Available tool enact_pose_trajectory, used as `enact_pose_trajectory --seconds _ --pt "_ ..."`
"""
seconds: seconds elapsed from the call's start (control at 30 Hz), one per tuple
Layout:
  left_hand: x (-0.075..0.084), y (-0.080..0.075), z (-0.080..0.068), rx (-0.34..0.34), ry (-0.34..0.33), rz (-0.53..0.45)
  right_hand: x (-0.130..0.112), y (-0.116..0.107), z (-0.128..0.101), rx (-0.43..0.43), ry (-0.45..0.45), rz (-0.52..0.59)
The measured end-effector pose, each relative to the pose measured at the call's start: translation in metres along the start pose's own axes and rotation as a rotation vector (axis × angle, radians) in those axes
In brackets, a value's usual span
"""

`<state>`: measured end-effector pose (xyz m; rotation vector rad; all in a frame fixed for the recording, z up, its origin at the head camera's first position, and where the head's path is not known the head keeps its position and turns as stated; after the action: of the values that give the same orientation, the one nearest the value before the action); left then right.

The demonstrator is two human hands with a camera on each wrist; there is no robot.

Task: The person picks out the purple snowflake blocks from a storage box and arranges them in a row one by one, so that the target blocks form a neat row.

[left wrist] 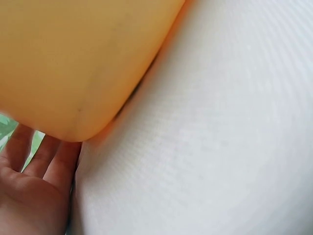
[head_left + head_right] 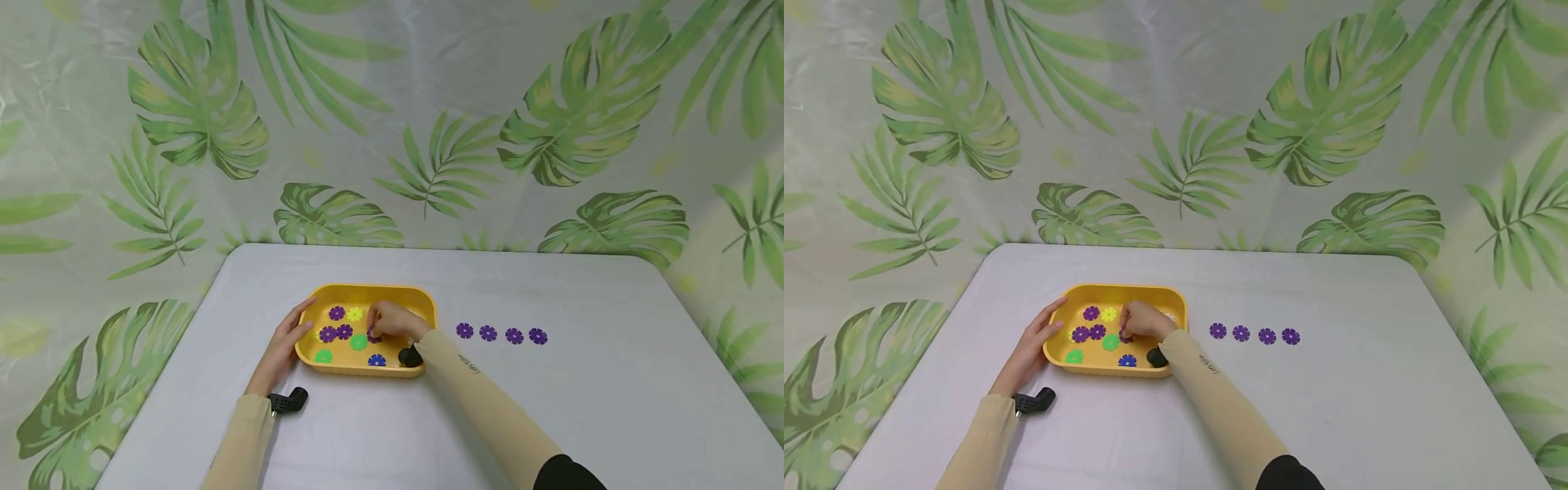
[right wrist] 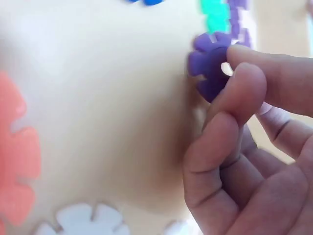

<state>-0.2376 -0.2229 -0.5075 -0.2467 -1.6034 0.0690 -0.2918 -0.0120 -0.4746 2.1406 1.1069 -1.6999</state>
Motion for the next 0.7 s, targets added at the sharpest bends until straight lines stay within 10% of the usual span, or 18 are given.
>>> enact_pose_trajectory --seconds 0.37,0.7 --pt "0.0 0.001 0.0 0.005 -0.001 0.018 -0.009 -0.057 -0.045 -0.031 -0.07 0.201" --pt "0.005 0.001 -0.003 0.005 -0.001 0.026 0.035 -0.133 -0.101 0.071 -0.053 0.305"
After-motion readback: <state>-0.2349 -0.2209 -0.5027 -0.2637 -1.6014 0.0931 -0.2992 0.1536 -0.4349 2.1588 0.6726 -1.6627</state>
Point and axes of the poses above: each hand's wrist, its own z-axis towards the middle knuckle, its own y-axis out of the palm, x = y × z, the point moved 5 cm from there along z, towards the middle knuckle, and after that the axes turned 15 degrees about z, right-handed, at the moved point
